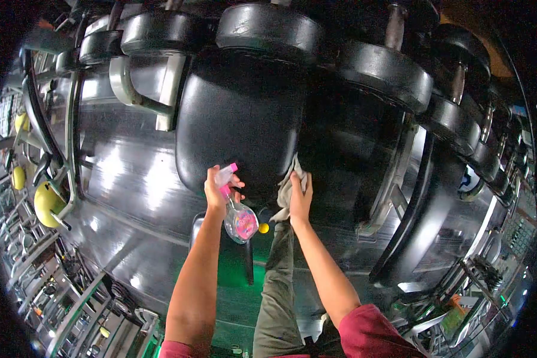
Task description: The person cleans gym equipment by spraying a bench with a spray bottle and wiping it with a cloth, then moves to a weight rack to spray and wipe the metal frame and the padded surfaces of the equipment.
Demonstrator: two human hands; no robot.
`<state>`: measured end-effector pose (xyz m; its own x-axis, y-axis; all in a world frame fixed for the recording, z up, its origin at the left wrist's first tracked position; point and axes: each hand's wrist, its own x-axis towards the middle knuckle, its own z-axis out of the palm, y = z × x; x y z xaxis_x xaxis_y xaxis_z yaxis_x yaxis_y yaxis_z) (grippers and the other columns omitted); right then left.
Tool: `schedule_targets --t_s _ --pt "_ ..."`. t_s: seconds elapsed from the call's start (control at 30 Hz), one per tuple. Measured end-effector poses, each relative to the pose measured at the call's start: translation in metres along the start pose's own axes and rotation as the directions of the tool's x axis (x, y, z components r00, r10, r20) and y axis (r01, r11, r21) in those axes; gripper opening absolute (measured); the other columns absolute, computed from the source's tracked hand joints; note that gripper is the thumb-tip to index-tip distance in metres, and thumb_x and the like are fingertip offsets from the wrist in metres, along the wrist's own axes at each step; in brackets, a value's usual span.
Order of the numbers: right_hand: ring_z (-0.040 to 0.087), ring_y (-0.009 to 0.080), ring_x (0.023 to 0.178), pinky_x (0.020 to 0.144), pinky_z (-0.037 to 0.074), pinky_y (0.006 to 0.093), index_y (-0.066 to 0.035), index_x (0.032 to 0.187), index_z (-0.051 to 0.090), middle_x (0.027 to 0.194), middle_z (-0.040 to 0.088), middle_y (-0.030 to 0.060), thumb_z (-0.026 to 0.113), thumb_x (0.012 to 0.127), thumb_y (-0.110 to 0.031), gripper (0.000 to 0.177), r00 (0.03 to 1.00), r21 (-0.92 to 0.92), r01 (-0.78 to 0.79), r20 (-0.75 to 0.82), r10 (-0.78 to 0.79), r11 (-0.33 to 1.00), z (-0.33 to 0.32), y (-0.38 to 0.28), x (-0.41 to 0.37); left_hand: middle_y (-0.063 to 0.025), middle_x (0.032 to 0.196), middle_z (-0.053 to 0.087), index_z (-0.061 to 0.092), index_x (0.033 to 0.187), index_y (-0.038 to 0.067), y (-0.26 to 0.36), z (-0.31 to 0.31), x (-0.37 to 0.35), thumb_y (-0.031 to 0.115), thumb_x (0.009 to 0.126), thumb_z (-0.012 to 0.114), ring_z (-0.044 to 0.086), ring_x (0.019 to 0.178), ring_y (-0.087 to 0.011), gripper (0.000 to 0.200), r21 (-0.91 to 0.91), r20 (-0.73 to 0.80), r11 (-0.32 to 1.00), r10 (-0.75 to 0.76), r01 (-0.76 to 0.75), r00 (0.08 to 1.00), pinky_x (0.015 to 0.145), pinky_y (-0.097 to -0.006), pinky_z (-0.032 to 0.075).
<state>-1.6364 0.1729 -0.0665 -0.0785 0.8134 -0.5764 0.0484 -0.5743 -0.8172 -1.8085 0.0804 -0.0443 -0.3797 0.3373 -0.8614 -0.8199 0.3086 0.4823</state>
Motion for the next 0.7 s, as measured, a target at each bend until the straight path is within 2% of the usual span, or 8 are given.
schedule_targets --t_s 0.07,0.2,0.3,0.37,0.4,0.47,0.57,0.7 --pt "0.054 0.0159 0.099 0.089 0.040 0.0296 0.000 0.122 0.054 0.110 0.061 0.0072 0.064 0.091 -0.034 0.047 0.996 0.030 -0.077 0.037 0.076 0.997 -0.008 0.009 -0.005 -0.0158 0.067 0.062 0.059 0.078 0.002 -0.001 0.000 -0.001 0.057 0.087 0.038 0.047 0.036 -0.0252 0.059 0.007 -0.003 1.000 0.016 -0.016 1.000 0.047 -0.0398 0.050" --pt "0.055 0.0188 0.101 0.092 0.041 0.0315 0.002 0.119 0.056 0.112 0.062 0.0096 0.062 0.090 -0.032 0.045 1.000 -0.058 -0.021 -0.002 0.021 0.998 -0.001 -0.013 0.038 -0.0145 0.067 0.062 0.059 0.078 0.004 0.003 0.004 -0.005 0.060 0.086 0.041 0.047 0.036 -0.0255 0.059 0.039 -0.008 0.999 0.017 -0.017 1.000 0.047 -0.0397 0.050" --pt "0.055 0.0212 0.104 0.093 0.040 0.0316 0.003 0.126 0.053 0.117 0.060 0.0127 0.062 0.089 -0.035 0.054 0.994 -0.074 -0.038 0.101 0.046 0.997 0.001 -0.005 0.060 -0.0146 0.067 0.062 0.059 0.078 0.004 0.004 0.005 -0.007 0.060 0.085 0.041 0.048 0.038 -0.0258 0.059 0.025 -0.006 1.000 0.017 -0.016 1.000 0.047 -0.0401 0.049" --pt "0.053 0.0227 0.105 0.094 0.039 0.0313 0.005 0.133 0.047 0.121 0.057 0.0154 0.061 0.089 -0.038 0.063 0.994 -0.096 -0.008 -0.111 -0.003 0.995 0.003 0.016 0.054 -0.0150 0.066 0.062 0.059 0.078 0.003 0.003 0.005 -0.004 0.059 0.085 0.041 0.048 0.039 -0.0260 0.059 0.021 0.002 1.000 0.013 -0.013 1.000 0.049 -0.0413 0.049" --pt "0.051 0.0218 0.106 0.095 0.038 0.0316 0.007 0.139 0.040 0.124 0.054 0.0161 0.062 0.088 -0.041 0.073 0.997 -0.078 -0.064 -0.058 0.060 0.995 0.002 0.001 0.034 -0.0150 0.066 0.062 0.059 0.078 0.003 0.004 0.006 -0.003 0.059 0.085 0.041 0.048 0.039 -0.0260 0.059 0.007 -0.002 1.000 0.011 -0.011 1.000 0.049 -0.0413 0.049" --pt "0.051 0.0188 0.103 0.094 0.039 0.0309 0.004 0.133 0.046 0.118 0.056 0.0123 0.062 0.090 -0.037 0.063 0.995 -0.115 -0.066 -0.080 0.057 0.991 -0.003 0.004 0.001 -0.0157 0.067 0.062 0.059 0.078 0.003 0.003 0.005 -0.003 0.059 0.084 0.041 0.047 0.039 -0.0258 0.060 0.022 0.016 1.000 0.001 -0.001 1.000 0.050 -0.0417 0.049" --pt "0.052 0.0145 0.095 0.087 0.041 0.0295 -0.004 0.109 0.051 0.103 0.058 0.0058 0.060 0.094 -0.028 0.030 0.999 -0.129 -0.028 0.012 0.030 0.991 -0.006 0.010 -0.042 -0.0167 0.069 0.062 0.059 0.078 0.002 0.002 0.003 -0.001 0.058 0.085 0.041 0.049 0.039 -0.0261 0.060 0.021 0.027 1.000 0.007 -0.008 1.000 0.051 -0.0414 0.050" --pt "0.048 0.0131 0.093 0.085 0.039 0.0287 -0.005 0.107 0.051 0.099 0.054 0.0039 0.058 0.096 -0.028 0.027 0.997 -0.064 -0.057 -0.051 0.054 0.996 0.006 0.009 -0.040 -0.0178 0.069 0.062 0.060 0.079 0.000 0.003 0.005 -0.004 0.057 0.087 0.041 0.050 0.038 -0.0264 0.060 0.034 0.010 0.999 0.005 -0.006 1.000 0.051 -0.0416 0.051"
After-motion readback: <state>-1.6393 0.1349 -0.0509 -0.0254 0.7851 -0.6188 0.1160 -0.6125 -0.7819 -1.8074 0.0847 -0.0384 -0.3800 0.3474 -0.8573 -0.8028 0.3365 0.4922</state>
